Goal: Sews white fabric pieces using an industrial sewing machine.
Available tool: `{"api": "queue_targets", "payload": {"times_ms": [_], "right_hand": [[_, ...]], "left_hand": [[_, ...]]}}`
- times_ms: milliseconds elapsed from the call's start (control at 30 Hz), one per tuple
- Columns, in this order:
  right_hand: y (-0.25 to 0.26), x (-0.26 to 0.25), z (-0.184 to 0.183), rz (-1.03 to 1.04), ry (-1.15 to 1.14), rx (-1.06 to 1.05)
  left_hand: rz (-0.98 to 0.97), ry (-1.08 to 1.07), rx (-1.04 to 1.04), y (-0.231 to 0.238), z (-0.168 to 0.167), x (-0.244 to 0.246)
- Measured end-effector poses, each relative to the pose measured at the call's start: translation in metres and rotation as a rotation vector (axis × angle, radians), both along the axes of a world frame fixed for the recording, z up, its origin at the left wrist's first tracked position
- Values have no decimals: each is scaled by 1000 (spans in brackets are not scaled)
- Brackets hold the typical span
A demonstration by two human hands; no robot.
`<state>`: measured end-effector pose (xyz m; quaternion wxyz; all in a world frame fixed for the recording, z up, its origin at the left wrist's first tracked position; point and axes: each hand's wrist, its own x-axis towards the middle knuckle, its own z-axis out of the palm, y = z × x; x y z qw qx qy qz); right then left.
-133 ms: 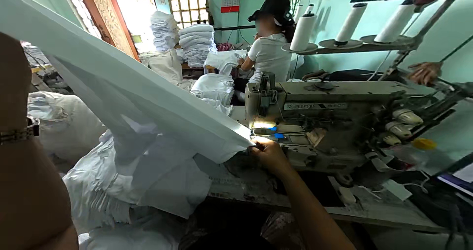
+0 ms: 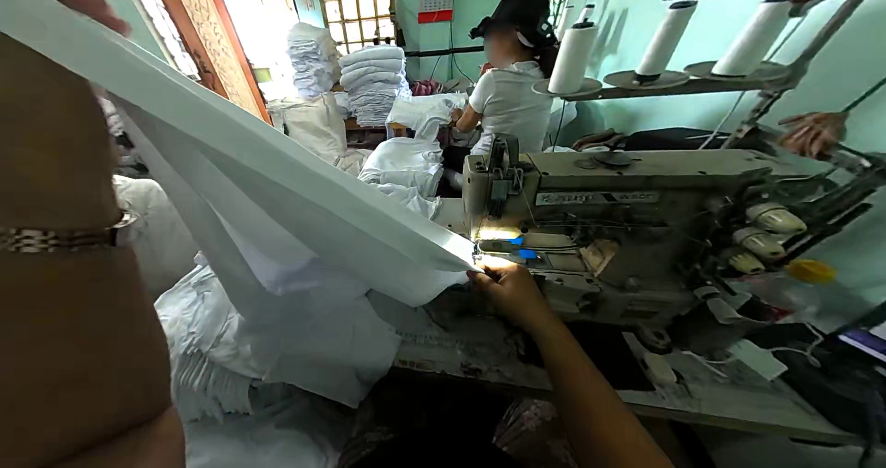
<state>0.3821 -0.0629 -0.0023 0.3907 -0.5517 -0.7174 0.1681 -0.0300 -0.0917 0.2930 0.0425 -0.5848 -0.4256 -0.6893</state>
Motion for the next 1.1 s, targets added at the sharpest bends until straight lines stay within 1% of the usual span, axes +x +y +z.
{"api": "queue_targets", "payload": {"times_ms": [33,67,100,133,167,233,300,433,500,600,767,867,1000,1100], "right_hand": [[-2,1,-2,15,-7,25],[-5,1,-3,43,-4,55],[-10,1,-3,73,14,87],[-16,1,-3,105,56,105],[-22,2,-3,137,110,106],[-29,4,-11,168,204,85],[-35,5,-22,154,245,71],[-44,6,-39,193,331,122],[-46,5,-48,215,356,110],[-48,4,-45,232,373,105],[-47,2,-48,242,360,124],[-48,0,-46,240,358,109],[-48,-2,-47,238,375,109],[-49,-2,-46,228,375,103]], "left_hand": [[-38,161,27,2,2,3],[-41,265,58,5,4,8],[-20,313,78,9,4,8],[-18,311,96,12,3,6],[-59,283,117,13,1,2],[-225,278,173,13,-4,-9],[-288,341,168,14,-12,-14],[-246,375,35,20,-27,-8],[-231,421,39,19,-34,-7],[-198,548,95,23,-44,-6],[-249,595,97,19,-56,13],[-187,632,64,11,-70,27],[-165,683,17,5,-78,45],[-79,778,-7,6,-85,54]]}}
